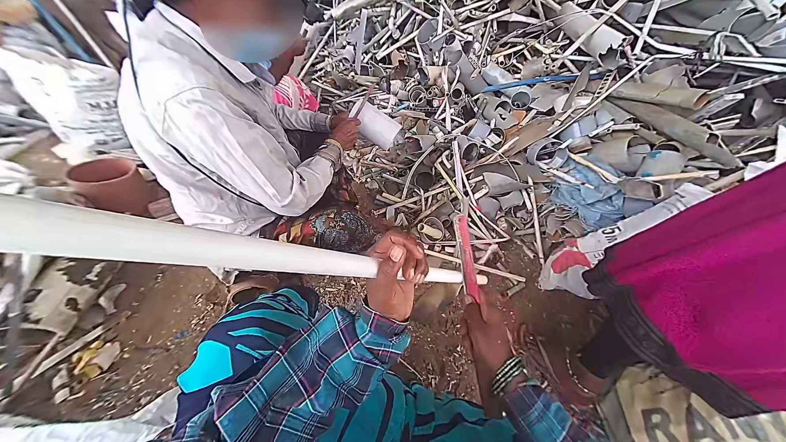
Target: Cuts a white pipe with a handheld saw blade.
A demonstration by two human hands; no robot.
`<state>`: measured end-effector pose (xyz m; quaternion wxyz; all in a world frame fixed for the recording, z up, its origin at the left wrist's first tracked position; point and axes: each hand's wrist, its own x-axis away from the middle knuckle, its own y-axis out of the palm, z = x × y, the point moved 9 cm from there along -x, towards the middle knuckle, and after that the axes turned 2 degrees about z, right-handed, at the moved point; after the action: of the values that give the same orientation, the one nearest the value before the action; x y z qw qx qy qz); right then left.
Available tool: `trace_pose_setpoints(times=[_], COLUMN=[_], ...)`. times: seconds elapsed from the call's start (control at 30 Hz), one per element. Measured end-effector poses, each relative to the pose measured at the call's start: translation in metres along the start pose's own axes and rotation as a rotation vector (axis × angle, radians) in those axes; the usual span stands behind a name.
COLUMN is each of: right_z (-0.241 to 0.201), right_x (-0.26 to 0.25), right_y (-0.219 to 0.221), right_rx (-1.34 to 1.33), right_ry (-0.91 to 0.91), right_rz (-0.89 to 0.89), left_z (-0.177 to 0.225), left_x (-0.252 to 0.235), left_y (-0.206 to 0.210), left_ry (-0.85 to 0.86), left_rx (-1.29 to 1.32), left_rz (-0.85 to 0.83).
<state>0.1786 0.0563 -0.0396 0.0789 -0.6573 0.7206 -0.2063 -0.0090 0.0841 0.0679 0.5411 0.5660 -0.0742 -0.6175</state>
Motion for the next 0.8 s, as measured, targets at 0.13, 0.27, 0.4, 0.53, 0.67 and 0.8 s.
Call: trace_pose_setpoints(times=[0.13, 0.27, 0.4, 0.53, 0.67, 0.8], right_z=[-0.022, 0.055, 0.022, -0.011, 0.044, 0.016], right_x=[0.028, -0.017, 0.005, 0.03, -0.005, 0.007], right_y=[0.022, -0.004, 0.011, 0.022, 0.002, 0.009], right_rx=[0.027, -0.001, -0.021, 0.095, 0.045, -0.047], right_ry=[-0.187, 0.273, 0.091, -0.222, 0.179, 0.131], right_rz=[-0.113, -0.081, -0.101, -0.09, -0.074, -0.127], left_z=[0.001, 0.011, 0.003, -0.004, 0.013, 0.009], left_x=[0.007, 0.01, 0.002, 0.003, -0.007, -0.007], left_y=[0.018, 0.032, 0.017, 0.004, 0.005, 0.005], left_ry=[0.037, 0.036, 0.023, -0.028, 0.01, 0.012], left_rx=[-0.066, -0.027, -0.054, -0.089, 0.01, 0.001], left_rz=[-0.152, -0.244, -0.142, 0.035, -0.003, -0.038])
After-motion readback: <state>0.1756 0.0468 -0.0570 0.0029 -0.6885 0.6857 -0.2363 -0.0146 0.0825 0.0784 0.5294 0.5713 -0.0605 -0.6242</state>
